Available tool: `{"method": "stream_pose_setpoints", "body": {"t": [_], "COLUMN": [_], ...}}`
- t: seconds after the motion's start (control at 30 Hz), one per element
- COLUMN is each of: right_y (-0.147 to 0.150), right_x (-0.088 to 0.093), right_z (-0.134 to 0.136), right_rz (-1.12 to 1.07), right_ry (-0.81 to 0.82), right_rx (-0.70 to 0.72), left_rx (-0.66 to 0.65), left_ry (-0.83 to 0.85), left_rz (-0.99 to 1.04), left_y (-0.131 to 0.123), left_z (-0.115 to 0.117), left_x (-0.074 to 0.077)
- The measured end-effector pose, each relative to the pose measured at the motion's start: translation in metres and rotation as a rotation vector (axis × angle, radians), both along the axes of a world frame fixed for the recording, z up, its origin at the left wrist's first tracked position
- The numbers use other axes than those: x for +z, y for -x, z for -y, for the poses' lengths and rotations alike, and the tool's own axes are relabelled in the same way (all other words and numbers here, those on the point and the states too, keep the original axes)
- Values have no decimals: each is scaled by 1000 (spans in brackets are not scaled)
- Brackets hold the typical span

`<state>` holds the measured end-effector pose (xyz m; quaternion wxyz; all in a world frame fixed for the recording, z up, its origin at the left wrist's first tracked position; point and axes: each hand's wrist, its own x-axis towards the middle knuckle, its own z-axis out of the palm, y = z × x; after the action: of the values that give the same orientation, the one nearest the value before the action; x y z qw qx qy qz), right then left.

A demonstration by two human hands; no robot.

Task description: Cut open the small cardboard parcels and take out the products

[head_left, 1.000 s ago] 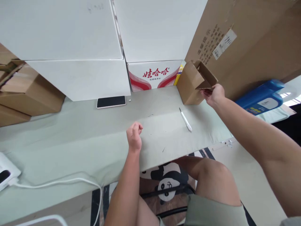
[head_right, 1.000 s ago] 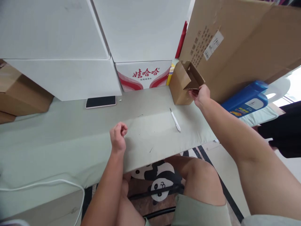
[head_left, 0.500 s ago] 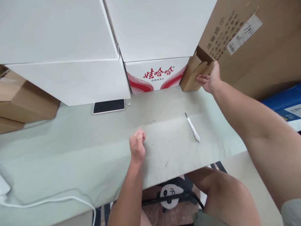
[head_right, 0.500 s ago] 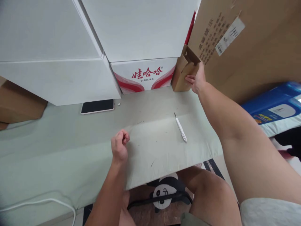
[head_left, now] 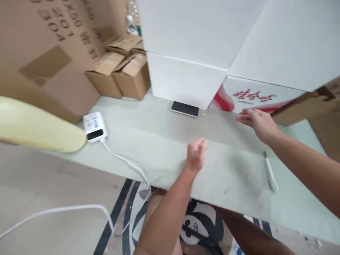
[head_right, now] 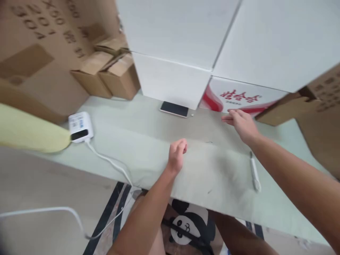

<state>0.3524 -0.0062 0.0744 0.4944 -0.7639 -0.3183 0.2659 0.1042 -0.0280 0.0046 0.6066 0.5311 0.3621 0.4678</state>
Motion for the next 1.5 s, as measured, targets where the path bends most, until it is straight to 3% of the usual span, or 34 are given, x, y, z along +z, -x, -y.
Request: {"method": "stream_pose_setpoints", "body": {"t": [0.1,0.23,0.37,0.43,0.53,0.67,0.77,0.9,0.97,1.07,1.13,1.17,1.23,1.27,1.43,1.5], "right_y": [85,203,301,333,359,363,355,325,293,229,184,164,130,116,82,75], "right_x": [-4,-3,5,6,3,-1,-2,-10,-18,-25,-28,-30,-41,-48,-92,-101], "right_z": [-51,-141,-228,-262,-296,-307,-286,-224,-181,-105,-49,-22,30,52,125,140], "right_rz": [166,641,897,942,959,997,996,980,964,901,824,779,694,642,336,262], "right_ry": [12,-33,-62,-27,74,212,198,123,25,-198,-318,-353,-378,-378,-351,-369], "right_rx": [268,678,787,804,796,761,757,779,798,798,749,696,556,477,156,85], "left_rx": [55,120,194,209,229,264,279,370,480,782,958,987,903,797,-113,-287], "left_ry": [18,27,59,97,135,133,130,75,20,-94,-148,-157,-159,-154,-59,-53], "left_rz": [53,141,229,279,340,378,375,317,270,228,214,203,169,145,75,66], "left_y": [30,69,98,109,121,129,130,131,133,137,139,138,132,127,84,69], "left_z": [-7,-21,-35,-40,-45,-48,-47,-44,-44,-44,-46,-47,-48,-48,-40,-34], "left_x": [3,5,5,6,7,7,6,5,5,3,1,0,0,-1,-4,-6]}}
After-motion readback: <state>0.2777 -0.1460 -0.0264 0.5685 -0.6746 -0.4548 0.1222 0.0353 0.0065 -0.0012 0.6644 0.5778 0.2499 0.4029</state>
